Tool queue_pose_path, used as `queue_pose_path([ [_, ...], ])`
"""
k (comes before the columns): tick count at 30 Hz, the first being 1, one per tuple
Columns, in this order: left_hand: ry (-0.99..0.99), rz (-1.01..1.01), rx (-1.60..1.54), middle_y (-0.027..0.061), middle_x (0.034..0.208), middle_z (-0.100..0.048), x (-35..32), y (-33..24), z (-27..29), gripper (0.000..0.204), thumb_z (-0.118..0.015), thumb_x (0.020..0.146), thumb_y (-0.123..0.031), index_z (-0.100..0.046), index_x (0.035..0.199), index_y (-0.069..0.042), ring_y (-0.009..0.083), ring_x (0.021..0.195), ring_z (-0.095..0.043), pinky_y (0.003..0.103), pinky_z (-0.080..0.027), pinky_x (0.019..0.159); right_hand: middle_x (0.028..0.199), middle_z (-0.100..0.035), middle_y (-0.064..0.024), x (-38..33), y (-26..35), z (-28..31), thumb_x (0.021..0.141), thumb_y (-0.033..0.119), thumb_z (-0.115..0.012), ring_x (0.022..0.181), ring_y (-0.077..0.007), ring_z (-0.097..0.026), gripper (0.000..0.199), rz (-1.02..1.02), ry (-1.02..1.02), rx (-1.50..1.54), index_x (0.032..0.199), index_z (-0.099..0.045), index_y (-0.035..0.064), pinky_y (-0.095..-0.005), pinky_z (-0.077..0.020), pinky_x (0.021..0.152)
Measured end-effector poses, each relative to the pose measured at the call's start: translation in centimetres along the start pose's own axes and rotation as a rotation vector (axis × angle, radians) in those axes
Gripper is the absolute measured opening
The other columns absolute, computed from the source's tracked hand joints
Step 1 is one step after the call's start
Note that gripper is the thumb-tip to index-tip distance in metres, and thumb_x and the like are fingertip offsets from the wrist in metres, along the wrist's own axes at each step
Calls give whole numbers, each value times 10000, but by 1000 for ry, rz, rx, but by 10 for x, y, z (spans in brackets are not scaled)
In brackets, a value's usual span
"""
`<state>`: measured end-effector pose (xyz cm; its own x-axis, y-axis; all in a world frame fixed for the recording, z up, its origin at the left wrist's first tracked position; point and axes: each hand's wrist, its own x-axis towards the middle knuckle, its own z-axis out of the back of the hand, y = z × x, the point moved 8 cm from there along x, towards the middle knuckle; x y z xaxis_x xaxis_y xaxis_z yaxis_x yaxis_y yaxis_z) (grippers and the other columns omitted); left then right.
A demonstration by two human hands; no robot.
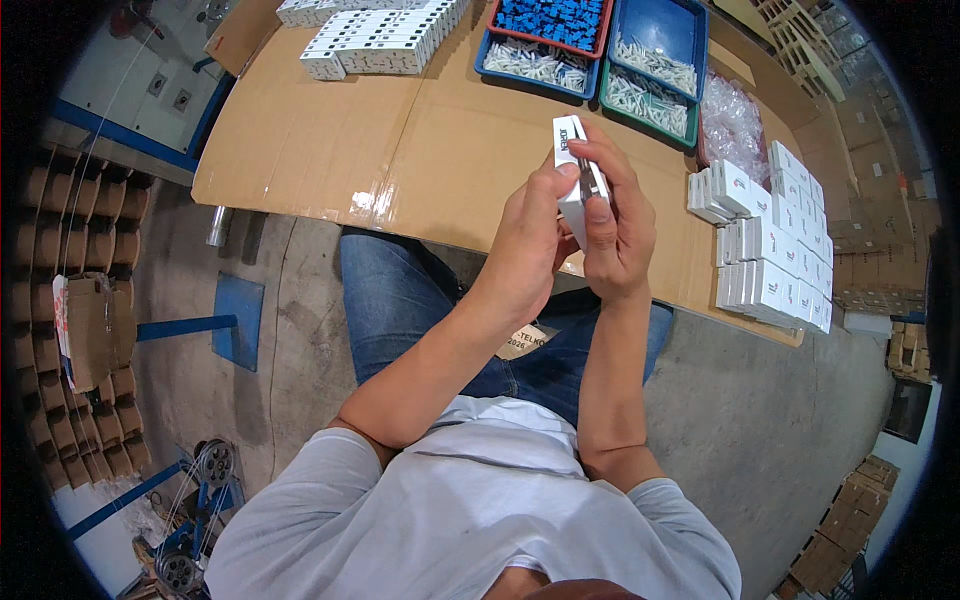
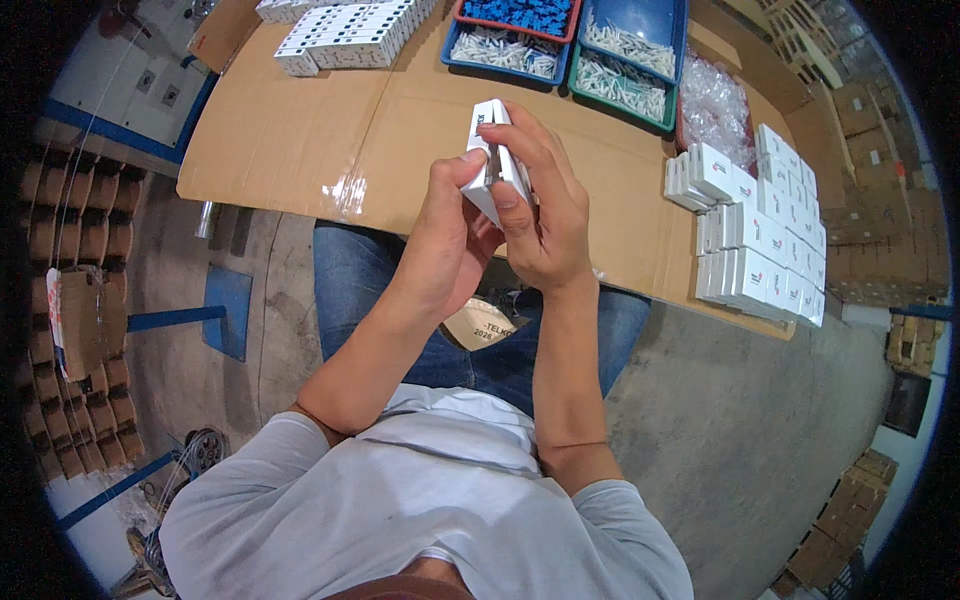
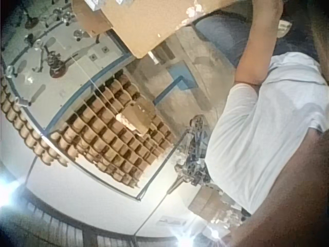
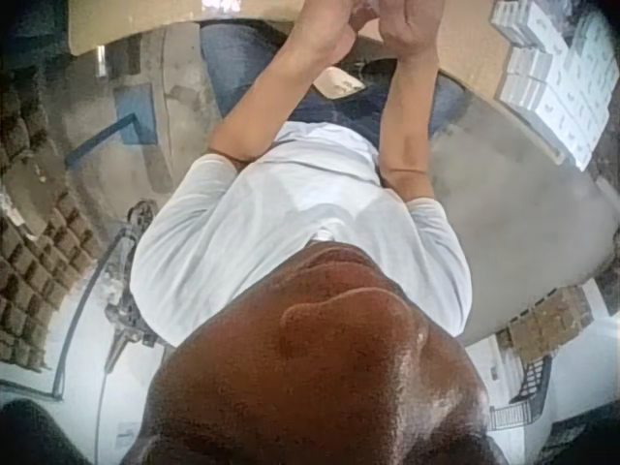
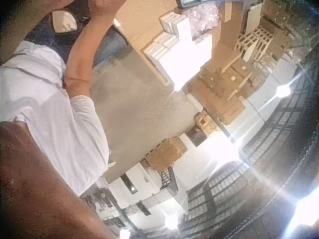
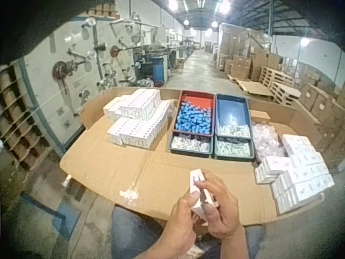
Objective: Inspecting components inside small white boxes at a workbench.
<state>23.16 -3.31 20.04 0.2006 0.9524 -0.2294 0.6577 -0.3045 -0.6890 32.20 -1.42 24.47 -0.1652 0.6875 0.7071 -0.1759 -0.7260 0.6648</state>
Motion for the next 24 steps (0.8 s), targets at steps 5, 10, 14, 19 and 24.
queue_pose_path([
  [5, -9, 18, -14, 10, 1065, -624, 1, 1, 0, 434, -486, 977, -504, -550, 1189, -131, 134, 988, -618, 332, -478, 893, 1345, -580, -267, 2, 0, 0, 1025, 388, -516, 1207, -387, -604, 459, -20, 30, 9, 1288, -611, 24, -423, -474, 997],
  [10, 36, -18, -3, 14, 1099, -631, 4, 1, -1, 422, -493, 981, -486, -549, 1196, -127, 127, 998, -624, 333, -482, 896, 1347, -587, -257, 2, 0, 0, 1032, 383, -500, 1213, -371, -607, 466, -22, 10, 43, 1305, -603, 18, -414, -473, 1001],
  [14, 48, -31, -3, 10, 1091, -635, 5, -2, -4, 407, -495, 983, -478, -552, 1185, -130, 122, 995, -627, 332, -478, 902, 1363, -587, -241, -1, -4, 1, 1027, 438, -505, 1232, -351, -601, 534, -61, -9, 62, 1339, -587, 12, -396, -468, 1011],
  [19, 147, -31, 142, 51, 1245, -579, 6, -5, -12, 638, -535, 982, -563, -473, 1375, -65, 151, 1154, -575, 331, -456, 983, 1368, -594, -188, -3, -12, 6, 1006, 591, -445, 1201, -269, -603, 720, -130, -48, 131, 1386, -553, -11, -359, -464, 1004],
  [24, 70, -444, 616, 76, 1237, -555, 26, -7, 11, 684, -564, 997, -486, -368, 1464, -26, 141, 1150, -567, 323, -484, 944, 1343, -606, -135, -4, -28, 4, 988, 673, -377, 1183, -189, -566, 833, -381, -70, 424, 1428, -519, -19, -316, -438, 998],
])
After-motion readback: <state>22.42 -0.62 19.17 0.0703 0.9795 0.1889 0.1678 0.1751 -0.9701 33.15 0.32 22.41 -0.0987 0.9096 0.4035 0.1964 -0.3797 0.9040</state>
